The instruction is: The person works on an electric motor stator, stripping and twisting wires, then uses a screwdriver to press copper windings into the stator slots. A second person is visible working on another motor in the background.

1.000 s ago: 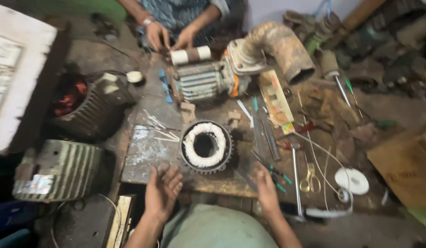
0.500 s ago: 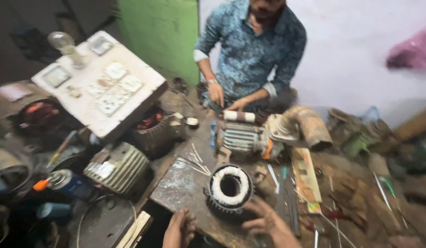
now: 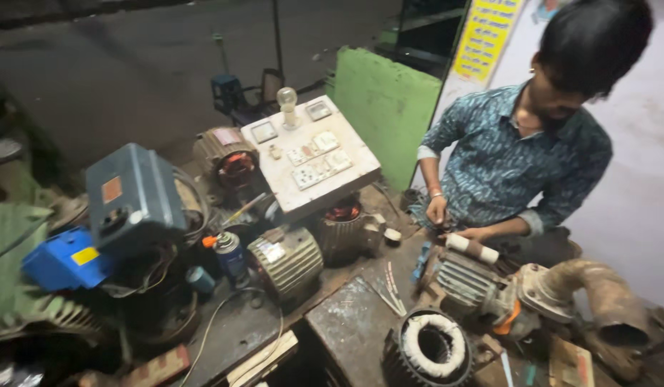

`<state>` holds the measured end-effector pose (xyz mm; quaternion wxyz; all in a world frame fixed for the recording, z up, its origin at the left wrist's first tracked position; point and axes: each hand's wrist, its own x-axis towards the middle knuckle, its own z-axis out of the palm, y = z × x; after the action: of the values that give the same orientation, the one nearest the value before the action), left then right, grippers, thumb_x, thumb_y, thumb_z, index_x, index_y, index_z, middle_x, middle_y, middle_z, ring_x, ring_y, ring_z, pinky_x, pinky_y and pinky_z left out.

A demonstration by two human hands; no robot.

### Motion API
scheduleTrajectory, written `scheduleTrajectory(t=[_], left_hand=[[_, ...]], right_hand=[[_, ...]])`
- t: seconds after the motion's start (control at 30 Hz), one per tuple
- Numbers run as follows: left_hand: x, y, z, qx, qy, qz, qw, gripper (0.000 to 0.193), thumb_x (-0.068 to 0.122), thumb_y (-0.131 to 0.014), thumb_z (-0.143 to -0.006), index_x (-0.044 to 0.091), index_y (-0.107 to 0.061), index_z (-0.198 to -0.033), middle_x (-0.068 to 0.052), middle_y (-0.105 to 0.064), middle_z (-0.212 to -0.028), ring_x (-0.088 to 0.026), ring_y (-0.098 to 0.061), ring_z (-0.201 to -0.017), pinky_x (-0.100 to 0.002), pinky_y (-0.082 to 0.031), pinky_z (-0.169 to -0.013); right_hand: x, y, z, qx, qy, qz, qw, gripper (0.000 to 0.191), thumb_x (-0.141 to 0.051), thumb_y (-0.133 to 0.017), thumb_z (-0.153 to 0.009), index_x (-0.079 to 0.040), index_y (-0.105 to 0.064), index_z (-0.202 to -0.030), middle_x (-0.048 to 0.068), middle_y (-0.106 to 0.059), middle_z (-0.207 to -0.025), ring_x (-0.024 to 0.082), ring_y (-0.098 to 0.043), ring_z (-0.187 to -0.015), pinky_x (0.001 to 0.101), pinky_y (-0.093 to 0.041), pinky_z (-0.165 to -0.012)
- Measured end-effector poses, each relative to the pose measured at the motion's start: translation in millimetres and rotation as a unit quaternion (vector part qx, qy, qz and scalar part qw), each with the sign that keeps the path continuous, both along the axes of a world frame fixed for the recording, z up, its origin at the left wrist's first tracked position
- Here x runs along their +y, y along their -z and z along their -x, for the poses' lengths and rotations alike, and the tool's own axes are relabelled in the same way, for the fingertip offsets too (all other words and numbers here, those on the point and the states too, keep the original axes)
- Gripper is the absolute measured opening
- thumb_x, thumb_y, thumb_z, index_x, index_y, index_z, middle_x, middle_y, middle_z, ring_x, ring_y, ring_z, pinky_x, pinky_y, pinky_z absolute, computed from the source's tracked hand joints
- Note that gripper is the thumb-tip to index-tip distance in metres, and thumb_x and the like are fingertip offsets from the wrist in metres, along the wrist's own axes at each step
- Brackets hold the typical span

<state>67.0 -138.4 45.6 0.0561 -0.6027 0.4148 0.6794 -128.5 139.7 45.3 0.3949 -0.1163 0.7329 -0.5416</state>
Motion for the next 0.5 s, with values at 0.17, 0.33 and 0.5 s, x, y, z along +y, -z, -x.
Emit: scheduleTrajectory(t=[0.17, 0.33, 0.5], left_hand=[[11, 17, -31, 0.002, -0.015, -0.009, 1.0, 0.037, 0.036, -0.066, -0.092, 0.014, -0.064, -0.122, -0.007, -0.069, -0.087, -0.019, -0.056, -0.062, -0.034, -0.044, -0.054], [3, 27, -33, 0.028, -0.041, -0.035, 0.998, 0.034, 0.033, -0.067, -0.092, 0.014, -0.064, -0.12, -0.006, -0.068, -0.085, -0.018, -0.055, -0.062, -0.033, -0.044, -0.054], [8, 40, -34, 0.149, -0.09, -0.113, 0.978, 0.031, 0.03, -0.069, -0.092, 0.014, -0.065, -0.117, -0.005, -0.067, -0.083, -0.018, -0.054, -0.061, -0.032, -0.043, -0.053]], right_hand=[[-13, 3, -11, 0.009, -0.006, -0.025, 1.0, 0.076, -0.053, -0.05, -0.091, -0.007, -0.042, -0.152, 0.023, -0.067, -0.13, 0.033, -0.074, -0.08, 0.046, -0.06, -0.075], [-19, 2, -12, 0.011, 0.017, -0.036, 0.999, 0.071, -0.048, -0.052, -0.092, -0.006, -0.045, -0.149, 0.023, -0.069, -0.125, 0.033, -0.075, -0.078, 0.0455, -0.061, -0.074], [-6, 17, -29, 0.009, 0.051, -0.051, 0.997, 0.065, -0.043, -0.053, -0.094, -0.004, -0.049, -0.146, 0.023, -0.071, -0.12, 0.032, -0.075, -0.076, 0.0449, -0.062, -0.073]])
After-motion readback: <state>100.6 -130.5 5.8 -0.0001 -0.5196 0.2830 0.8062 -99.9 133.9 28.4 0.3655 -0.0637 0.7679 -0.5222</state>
